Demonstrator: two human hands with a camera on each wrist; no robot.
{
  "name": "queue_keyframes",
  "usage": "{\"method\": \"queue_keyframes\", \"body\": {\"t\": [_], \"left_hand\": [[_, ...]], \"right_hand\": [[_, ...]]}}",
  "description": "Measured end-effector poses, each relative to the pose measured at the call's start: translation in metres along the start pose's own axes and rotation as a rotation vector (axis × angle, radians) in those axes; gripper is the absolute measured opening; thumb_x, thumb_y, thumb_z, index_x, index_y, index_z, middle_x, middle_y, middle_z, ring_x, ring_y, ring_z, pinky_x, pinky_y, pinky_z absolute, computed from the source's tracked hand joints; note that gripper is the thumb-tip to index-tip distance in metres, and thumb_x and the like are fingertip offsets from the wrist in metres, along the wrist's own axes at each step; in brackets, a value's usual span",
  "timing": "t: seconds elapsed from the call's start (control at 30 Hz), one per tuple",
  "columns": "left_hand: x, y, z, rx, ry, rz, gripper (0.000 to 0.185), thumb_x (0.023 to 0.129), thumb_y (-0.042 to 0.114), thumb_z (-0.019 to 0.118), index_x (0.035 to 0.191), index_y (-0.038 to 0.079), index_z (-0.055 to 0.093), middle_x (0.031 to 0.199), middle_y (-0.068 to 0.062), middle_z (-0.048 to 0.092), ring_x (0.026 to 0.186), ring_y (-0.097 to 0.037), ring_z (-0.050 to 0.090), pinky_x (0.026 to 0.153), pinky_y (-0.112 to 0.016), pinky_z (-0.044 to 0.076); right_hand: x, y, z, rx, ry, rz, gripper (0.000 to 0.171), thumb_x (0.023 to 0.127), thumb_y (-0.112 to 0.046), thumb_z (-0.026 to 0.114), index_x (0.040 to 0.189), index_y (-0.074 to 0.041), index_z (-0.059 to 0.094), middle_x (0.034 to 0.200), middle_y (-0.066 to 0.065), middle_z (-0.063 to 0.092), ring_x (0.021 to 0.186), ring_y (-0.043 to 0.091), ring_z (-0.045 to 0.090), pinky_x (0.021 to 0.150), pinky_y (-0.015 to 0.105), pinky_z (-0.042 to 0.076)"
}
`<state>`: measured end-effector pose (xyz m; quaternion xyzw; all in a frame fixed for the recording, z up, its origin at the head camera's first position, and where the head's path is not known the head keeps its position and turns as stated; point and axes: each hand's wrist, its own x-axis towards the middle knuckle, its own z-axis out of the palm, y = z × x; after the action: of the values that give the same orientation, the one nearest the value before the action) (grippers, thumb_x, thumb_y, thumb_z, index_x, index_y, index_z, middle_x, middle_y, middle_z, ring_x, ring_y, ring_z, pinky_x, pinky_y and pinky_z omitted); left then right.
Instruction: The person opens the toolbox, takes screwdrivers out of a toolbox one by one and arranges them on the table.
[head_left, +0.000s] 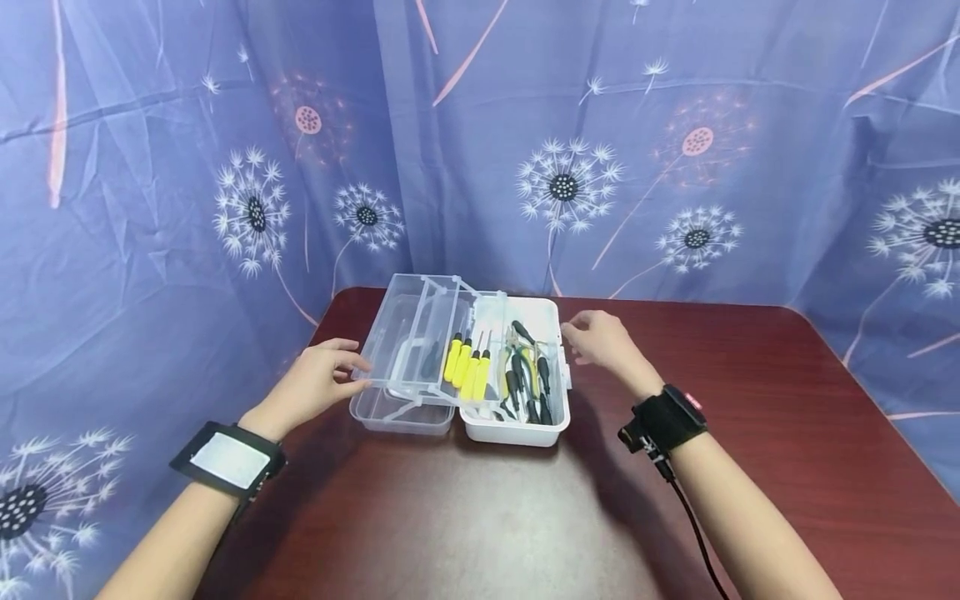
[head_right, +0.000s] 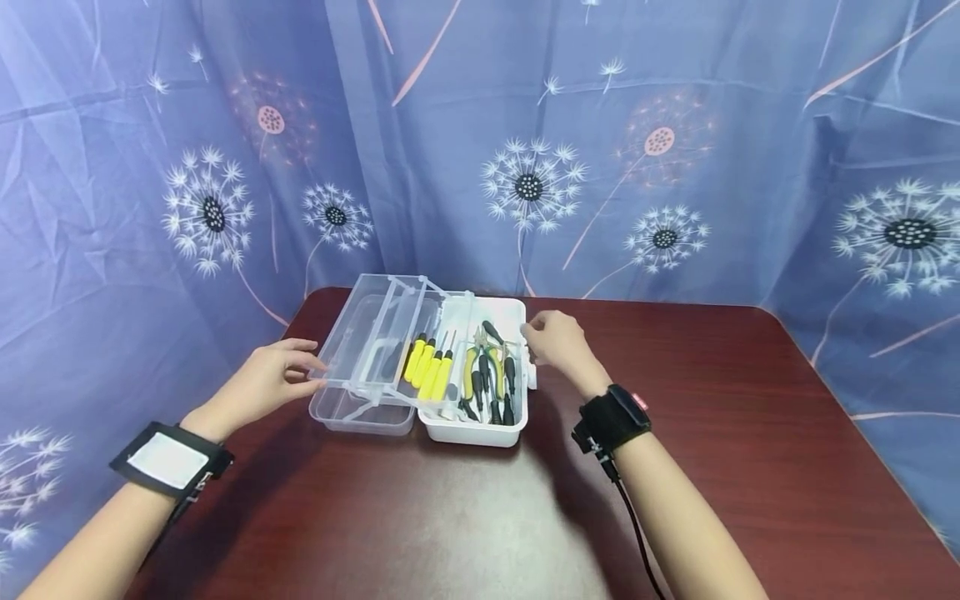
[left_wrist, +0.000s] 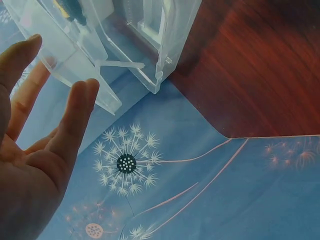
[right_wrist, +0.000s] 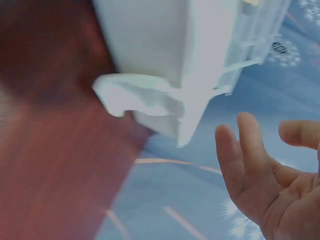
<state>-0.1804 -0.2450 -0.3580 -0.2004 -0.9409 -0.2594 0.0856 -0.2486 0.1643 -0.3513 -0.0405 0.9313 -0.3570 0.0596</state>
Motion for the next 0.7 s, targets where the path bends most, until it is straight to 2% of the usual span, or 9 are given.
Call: {"method": "queue_keyframes", "body": {"t": [0.1, 0.2, 0.3, 0.4, 0.47, 0.57, 0.63, 0.7], "left_hand": [[0.002, -0.002, 0.0, 0.011, -0.013, 0.009, 0.015, 0.077, 0.015, 0.078, 0.089, 0.006, 0.074, 0.117, -0.023, 0.064, 0.082, -0.025, 0.07, 0.076, -0.041, 0.059], [0.004, -0.003, -0.001, 0.022, -0.019, 0.02, 0.015, 0.077, 0.016, 0.079, 0.087, 0.006, 0.075, 0.114, -0.021, 0.064, 0.08, -0.02, 0.069, 0.074, -0.039, 0.059], [0.005, -0.005, -0.002, 0.027, -0.025, 0.037, 0.014, 0.075, 0.014, 0.079, 0.086, 0.006, 0.075, 0.112, -0.02, 0.063, 0.078, -0.019, 0.068, 0.072, -0.036, 0.059], [0.007, -0.005, -0.002, 0.045, -0.038, 0.063, 0.013, 0.074, 0.013, 0.08, 0.084, 0.006, 0.074, 0.114, -0.021, 0.061, 0.074, -0.017, 0.068, 0.07, -0.035, 0.058], [0.008, -0.005, 0.0, 0.06, -0.047, 0.071, 0.015, 0.074, 0.015, 0.081, 0.084, 0.007, 0.074, 0.117, -0.021, 0.06, 0.072, -0.015, 0.067, 0.069, -0.034, 0.058], [0.011, -0.004, 0.003, 0.066, -0.029, 0.05, 0.023, 0.079, 0.023, 0.077, 0.093, 0.005, 0.074, 0.117, -0.02, 0.061, 0.074, -0.017, 0.067, 0.071, -0.036, 0.057], [0.014, -0.003, 0.005, 0.058, 0.0, 0.024, 0.032, 0.083, 0.024, 0.073, 0.107, 0.003, 0.07, 0.114, -0.021, 0.063, 0.076, -0.021, 0.068, 0.072, -0.038, 0.056], [0.017, -0.003, 0.006, 0.048, 0.032, -0.011, 0.04, 0.087, 0.02, 0.068, 0.12, 0.0, 0.063, 0.107, -0.021, 0.065, 0.077, -0.024, 0.069, 0.072, -0.041, 0.056]], "right_hand": [[0.004, -0.021, -0.004, -0.087, -0.008, -0.051, 0.038, 0.096, -0.032, 0.047, 0.108, 0.0, 0.065, 0.083, 0.014, 0.068, 0.065, 0.017, 0.067, 0.065, 0.032, 0.057], [0.007, -0.043, -0.003, -0.211, -0.006, -0.11, 0.039, 0.095, -0.035, 0.047, 0.103, -0.003, 0.068, 0.083, 0.01, 0.068, 0.065, 0.016, 0.063, 0.062, 0.027, 0.048], [0.009, -0.064, 0.001, -0.298, -0.034, -0.151, 0.037, 0.094, -0.035, 0.048, 0.08, -0.007, 0.067, 0.067, 0.003, 0.059, 0.058, 0.014, 0.051, 0.062, 0.027, 0.04], [0.01, -0.079, 0.009, -0.327, -0.098, -0.164, 0.043, 0.094, -0.035, 0.05, 0.056, -0.015, 0.049, 0.052, -0.005, 0.039, 0.049, 0.011, 0.035, 0.055, 0.026, 0.033], [0.01, -0.085, 0.015, -0.327, -0.144, -0.161, 0.048, 0.092, -0.034, 0.052, 0.049, -0.018, 0.036, 0.047, -0.007, 0.028, 0.045, 0.009, 0.028, 0.052, 0.025, 0.03], [0.01, -0.089, 0.027, -0.333, -0.19, -0.155, 0.051, 0.091, -0.032, 0.054, 0.047, -0.02, 0.033, 0.045, -0.008, 0.029, 0.043, 0.008, 0.031, 0.05, 0.024, 0.031], [0.01, -0.09, 0.035, -0.335, -0.213, -0.146, 0.051, 0.091, -0.03, 0.055, 0.047, -0.019, 0.033, 0.045, -0.007, 0.031, 0.043, 0.009, 0.038, 0.053, 0.024, 0.034], [0.01, -0.09, 0.043, -0.348, -0.218, -0.137, 0.049, 0.091, -0.029, 0.056, 0.048, -0.019, 0.035, 0.045, -0.006, 0.036, 0.046, 0.013, 0.05, 0.058, 0.024, 0.039]]}}
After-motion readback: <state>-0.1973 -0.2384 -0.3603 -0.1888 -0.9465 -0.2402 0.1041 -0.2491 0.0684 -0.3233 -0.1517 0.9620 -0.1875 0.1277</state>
